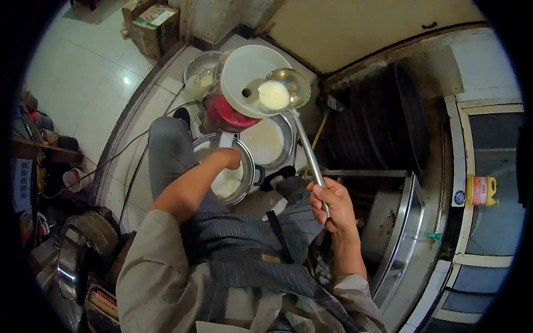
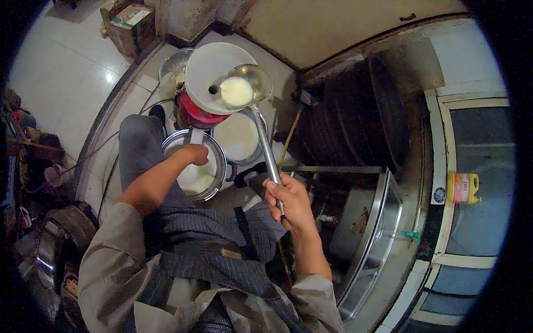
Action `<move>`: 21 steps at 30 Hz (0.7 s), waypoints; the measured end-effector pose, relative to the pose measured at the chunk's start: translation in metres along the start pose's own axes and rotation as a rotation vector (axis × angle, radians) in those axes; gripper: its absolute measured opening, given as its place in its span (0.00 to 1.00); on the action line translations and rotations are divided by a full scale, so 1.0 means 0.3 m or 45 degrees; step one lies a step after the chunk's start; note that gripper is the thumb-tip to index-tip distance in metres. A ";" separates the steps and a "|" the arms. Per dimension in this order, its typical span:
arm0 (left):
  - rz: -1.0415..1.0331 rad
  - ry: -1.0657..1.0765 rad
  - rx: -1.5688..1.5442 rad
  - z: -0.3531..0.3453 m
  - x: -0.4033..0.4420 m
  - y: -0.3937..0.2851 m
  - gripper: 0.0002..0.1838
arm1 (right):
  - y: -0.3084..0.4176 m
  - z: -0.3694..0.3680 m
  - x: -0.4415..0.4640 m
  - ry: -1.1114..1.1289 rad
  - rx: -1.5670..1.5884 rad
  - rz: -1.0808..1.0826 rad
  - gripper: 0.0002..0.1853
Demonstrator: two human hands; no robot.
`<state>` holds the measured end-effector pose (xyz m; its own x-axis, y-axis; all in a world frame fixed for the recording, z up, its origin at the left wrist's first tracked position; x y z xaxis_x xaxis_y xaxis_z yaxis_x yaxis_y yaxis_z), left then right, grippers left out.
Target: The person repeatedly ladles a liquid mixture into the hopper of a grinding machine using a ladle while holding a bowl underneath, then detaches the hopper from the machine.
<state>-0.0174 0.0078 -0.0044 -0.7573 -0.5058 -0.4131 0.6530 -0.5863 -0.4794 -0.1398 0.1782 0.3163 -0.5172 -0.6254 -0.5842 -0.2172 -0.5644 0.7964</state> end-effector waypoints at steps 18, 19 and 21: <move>0.013 -0.007 -0.031 0.025 -0.015 -0.011 0.17 | -0.011 0.002 0.019 -0.026 -0.035 0.058 0.10; 0.013 -0.006 -0.032 0.024 -0.016 -0.011 0.17 | -0.012 0.002 0.020 -0.029 -0.046 0.077 0.10; 0.038 -0.029 -0.033 0.019 -0.013 -0.007 0.17 | -0.012 -0.002 0.021 -0.043 -0.055 0.075 0.10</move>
<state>-0.0158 0.0074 0.0026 -0.7372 -0.5371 -0.4099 0.6748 -0.5543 -0.4873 -0.1420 0.1759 0.3097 -0.5557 -0.6405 -0.5301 -0.1495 -0.5502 0.8215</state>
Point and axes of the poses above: each hand's wrist, its own x-axis towards the middle knuckle, its own z-axis out of the back of the hand, y = z × x, the point moved 2 cm from there along x, towards the middle knuckle, and after that the axes turned 14 degrees about -y, right-handed, at the moved point
